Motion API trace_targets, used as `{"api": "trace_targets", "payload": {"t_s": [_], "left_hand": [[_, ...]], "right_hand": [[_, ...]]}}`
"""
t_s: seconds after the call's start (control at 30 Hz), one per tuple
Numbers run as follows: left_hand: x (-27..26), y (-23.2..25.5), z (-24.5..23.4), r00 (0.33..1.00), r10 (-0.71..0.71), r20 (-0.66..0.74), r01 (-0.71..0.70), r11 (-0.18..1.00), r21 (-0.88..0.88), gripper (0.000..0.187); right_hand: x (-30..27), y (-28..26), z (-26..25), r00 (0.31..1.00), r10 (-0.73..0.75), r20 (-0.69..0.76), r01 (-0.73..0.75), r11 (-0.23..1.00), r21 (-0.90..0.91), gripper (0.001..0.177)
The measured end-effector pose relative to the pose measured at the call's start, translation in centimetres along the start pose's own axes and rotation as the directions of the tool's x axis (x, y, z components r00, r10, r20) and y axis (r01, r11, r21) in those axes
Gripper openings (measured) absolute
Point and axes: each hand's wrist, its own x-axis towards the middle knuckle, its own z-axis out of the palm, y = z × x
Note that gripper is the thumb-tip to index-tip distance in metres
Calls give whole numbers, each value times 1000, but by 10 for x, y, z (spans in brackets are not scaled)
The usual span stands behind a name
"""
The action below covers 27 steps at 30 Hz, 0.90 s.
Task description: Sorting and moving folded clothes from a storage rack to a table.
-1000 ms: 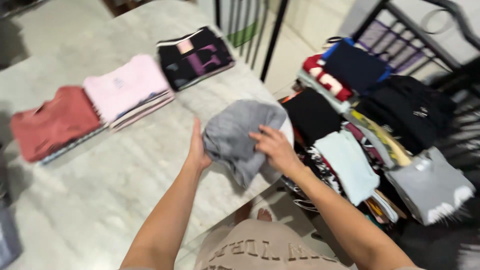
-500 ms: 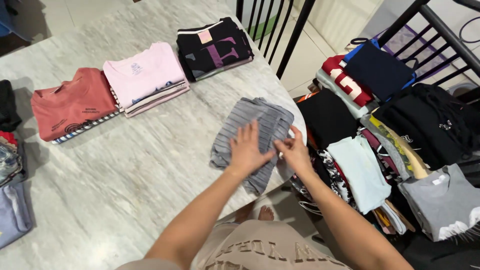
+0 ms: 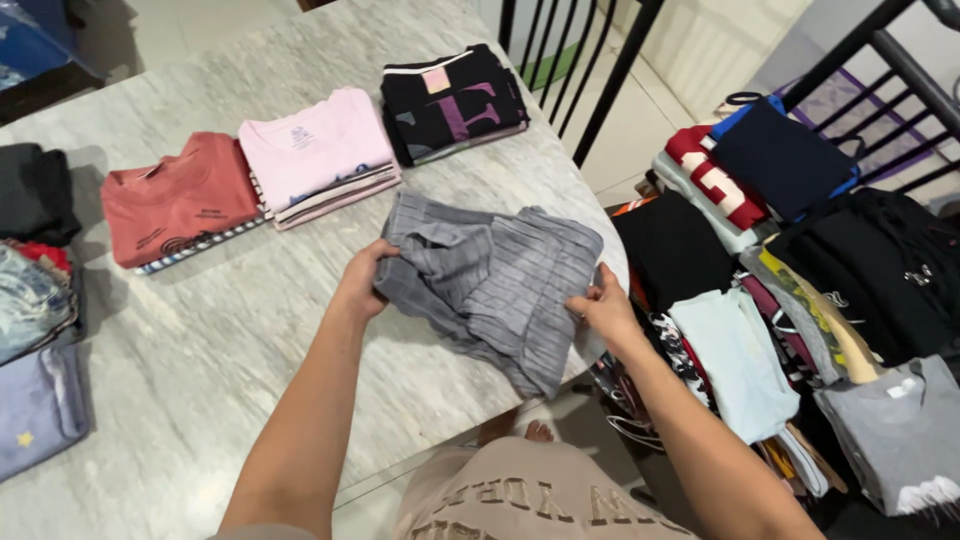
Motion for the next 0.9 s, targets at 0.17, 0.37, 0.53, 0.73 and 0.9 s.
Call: {"api": "trace_targets", "payload": {"t_s": [0.17,0.37,0.53,0.73,0.9], "left_hand": [[1,-3,-12,999,-39,-7,38,998,-56,32],[-10,-20,53,977,-63,202,62,998,9,37],[-11,-71,118,953,-17,302,-126,884,450,57],[-13,-156,129,641,308,704,-520,-501,692,74],[-33,-155,139,784,185,593,-452,-485,749,79]], "right_hand": [[-10,-23,-1,993,83,83,-88,994,69,84],[-4,-10,-4,990,85,113,-92,994,65,51],[-4,-14,-5,988,144,46,-149,982,115,47],[9,1,-2,974,226,26,-224,929,296,79],[-8,-20,10,989,146,-15,-146,989,-1,62]]}}
